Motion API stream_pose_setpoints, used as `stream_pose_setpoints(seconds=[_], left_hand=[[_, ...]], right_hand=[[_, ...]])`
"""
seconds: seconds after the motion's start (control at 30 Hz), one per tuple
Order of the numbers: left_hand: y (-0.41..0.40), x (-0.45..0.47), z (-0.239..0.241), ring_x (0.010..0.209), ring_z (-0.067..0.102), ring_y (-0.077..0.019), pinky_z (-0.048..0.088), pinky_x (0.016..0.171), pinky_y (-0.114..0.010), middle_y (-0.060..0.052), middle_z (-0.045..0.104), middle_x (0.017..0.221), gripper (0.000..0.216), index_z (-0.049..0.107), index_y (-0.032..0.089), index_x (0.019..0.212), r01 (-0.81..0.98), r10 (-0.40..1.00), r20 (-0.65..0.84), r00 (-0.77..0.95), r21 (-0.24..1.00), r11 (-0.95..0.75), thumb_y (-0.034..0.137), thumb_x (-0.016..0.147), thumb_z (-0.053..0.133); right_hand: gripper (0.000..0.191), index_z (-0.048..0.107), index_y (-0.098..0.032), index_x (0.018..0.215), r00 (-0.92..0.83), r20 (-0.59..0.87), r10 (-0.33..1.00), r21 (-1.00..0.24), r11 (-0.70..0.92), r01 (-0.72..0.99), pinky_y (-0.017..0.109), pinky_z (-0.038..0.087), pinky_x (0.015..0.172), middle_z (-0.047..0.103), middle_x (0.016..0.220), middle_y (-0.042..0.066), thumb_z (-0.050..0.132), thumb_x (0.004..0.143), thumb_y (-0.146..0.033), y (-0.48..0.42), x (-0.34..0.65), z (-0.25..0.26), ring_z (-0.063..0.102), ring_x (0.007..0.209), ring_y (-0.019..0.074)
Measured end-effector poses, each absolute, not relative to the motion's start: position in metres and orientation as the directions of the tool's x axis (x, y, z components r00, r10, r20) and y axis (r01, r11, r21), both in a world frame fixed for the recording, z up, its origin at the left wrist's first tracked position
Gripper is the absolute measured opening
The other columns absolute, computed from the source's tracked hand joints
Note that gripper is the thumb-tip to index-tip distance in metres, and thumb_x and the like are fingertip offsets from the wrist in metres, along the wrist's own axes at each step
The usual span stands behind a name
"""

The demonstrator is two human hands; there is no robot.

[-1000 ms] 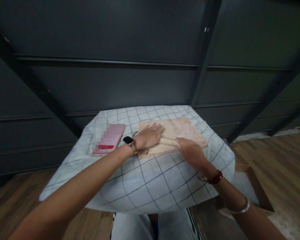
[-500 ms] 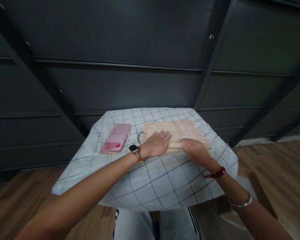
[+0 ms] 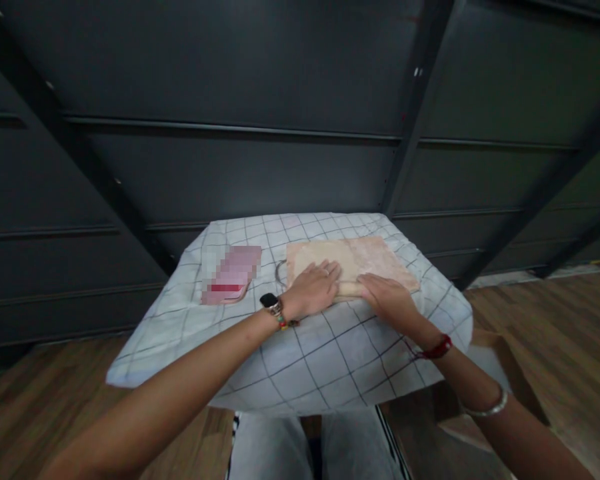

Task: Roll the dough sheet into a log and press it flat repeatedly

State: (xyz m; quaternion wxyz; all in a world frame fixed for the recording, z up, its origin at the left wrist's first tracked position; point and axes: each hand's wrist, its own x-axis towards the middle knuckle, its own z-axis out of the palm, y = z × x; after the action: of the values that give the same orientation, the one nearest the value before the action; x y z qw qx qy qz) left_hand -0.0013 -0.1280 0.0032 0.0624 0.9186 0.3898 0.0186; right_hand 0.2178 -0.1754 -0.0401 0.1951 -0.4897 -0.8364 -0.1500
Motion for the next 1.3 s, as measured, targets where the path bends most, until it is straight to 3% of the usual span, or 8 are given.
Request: stream_pose_setpoints(seconds=[0.2,0.3,0.4,0.53,0.6,0.8,1.07,1.3], left_hand=[[-0.093,0.011,0.008,0.138,0.029,-0.0302,0.025,0.110,-0.049,-0.018,0.033,0.149,0.050,0.036,0.008,0.138,0.802,0.806,-0.030,0.591,0.126,-0.583,0.029,0.097,0.016],[-0.104,0.007,0.009,0.132,0.041,-0.0258,0.033,0.106,-0.040,-0.015,0.046,0.141,0.045,0.044,0.013,0.131,0.773,0.775,-0.033,0.631,0.109,-0.625,0.028,0.098,0.019],[-0.133,-0.002,0.000,0.134,0.038,-0.0236,0.032,0.107,-0.037,-0.012,0.044,0.143,0.045,0.042,0.013,0.134,0.669,0.671,0.043,0.740,0.057,-0.741,0.030,0.098,0.019],[-0.139,0.003,-0.001,0.127,0.046,-0.0250,0.035,0.104,-0.037,-0.015,0.052,0.135,0.042,0.050,0.008,0.127,0.703,0.702,0.090,0.706,0.028,-0.710,0.026,0.099,0.023],[-0.125,0.012,0.008,0.118,0.053,-0.0253,0.040,0.100,-0.038,-0.016,0.058,0.126,0.037,0.056,0.008,0.119,0.771,0.770,0.105,0.630,0.042,-0.636,0.025,0.099,0.029],[-0.114,0.021,0.019,0.102,0.059,-0.0222,0.051,0.086,-0.043,-0.010,0.056,0.121,0.035,0.054,0.015,0.122,0.795,0.797,0.137,0.588,0.081,-0.600,0.035,0.092,0.057],[-0.133,0.025,-0.004,0.106,0.058,-0.0267,0.044,0.094,-0.041,-0.016,0.063,0.113,0.031,0.059,0.009,0.108,0.786,0.779,0.120,0.616,-0.025,-0.618,0.025,0.098,0.035],[-0.161,0.018,-0.015,0.121,0.051,-0.0251,0.040,0.102,-0.039,-0.016,0.058,0.126,0.037,0.052,0.008,0.122,0.737,0.679,0.333,0.654,-0.078,-0.672,0.027,0.098,0.032]], right_hand=[[0.043,0.065,-0.013,0.109,-0.396,0.429,0.812,0.028,0.426,0.904,0.030,0.047,0.091,0.068,0.115,0.011,0.026,0.100,-0.027,-0.146,0.208,-0.020,0.062,0.106,0.0186],[0.041,0.068,-0.015,0.099,-0.370,0.410,0.834,0.014,0.399,0.917,0.031,0.049,0.083,0.072,0.100,0.010,0.031,0.099,-0.031,-0.159,0.206,-0.021,0.067,0.091,0.0194],[0.035,0.066,-0.017,0.110,-0.377,0.489,0.787,-0.018,0.441,0.897,0.033,0.051,0.083,0.071,0.106,0.008,0.039,0.096,-0.034,-0.188,0.211,-0.039,0.066,0.095,0.0211],[0.035,0.064,-0.015,0.114,-0.384,0.527,0.758,0.016,0.443,0.896,0.037,0.049,0.089,0.068,0.115,0.012,0.041,0.095,-0.034,-0.189,0.215,-0.045,0.063,0.104,0.0244],[0.035,0.064,-0.014,0.112,-0.404,0.517,0.754,0.048,0.446,0.894,0.037,0.046,0.094,0.067,0.117,0.013,0.037,0.097,-0.031,-0.171,0.214,-0.034,0.060,0.110,0.0241],[0.039,0.065,-0.017,0.103,-0.385,0.415,0.824,0.026,0.413,0.910,0.032,0.048,0.083,0.071,0.102,0.010,0.028,0.100,-0.032,-0.147,0.212,-0.015,0.063,0.096,0.0218],[0.037,0.062,-0.013,0.111,-0.425,0.445,0.788,0.050,0.452,0.891,0.037,0.044,0.087,0.069,0.106,0.013,0.045,0.094,-0.042,-0.179,0.227,-0.037,0.061,0.099,0.0255],[0.030,0.064,-0.014,0.106,-0.425,0.545,0.723,0.069,0.466,0.882,0.035,0.045,0.081,0.069,0.098,0.011,0.050,0.094,-0.038,-0.191,0.224,-0.053,0.061,0.090,0.0239]])
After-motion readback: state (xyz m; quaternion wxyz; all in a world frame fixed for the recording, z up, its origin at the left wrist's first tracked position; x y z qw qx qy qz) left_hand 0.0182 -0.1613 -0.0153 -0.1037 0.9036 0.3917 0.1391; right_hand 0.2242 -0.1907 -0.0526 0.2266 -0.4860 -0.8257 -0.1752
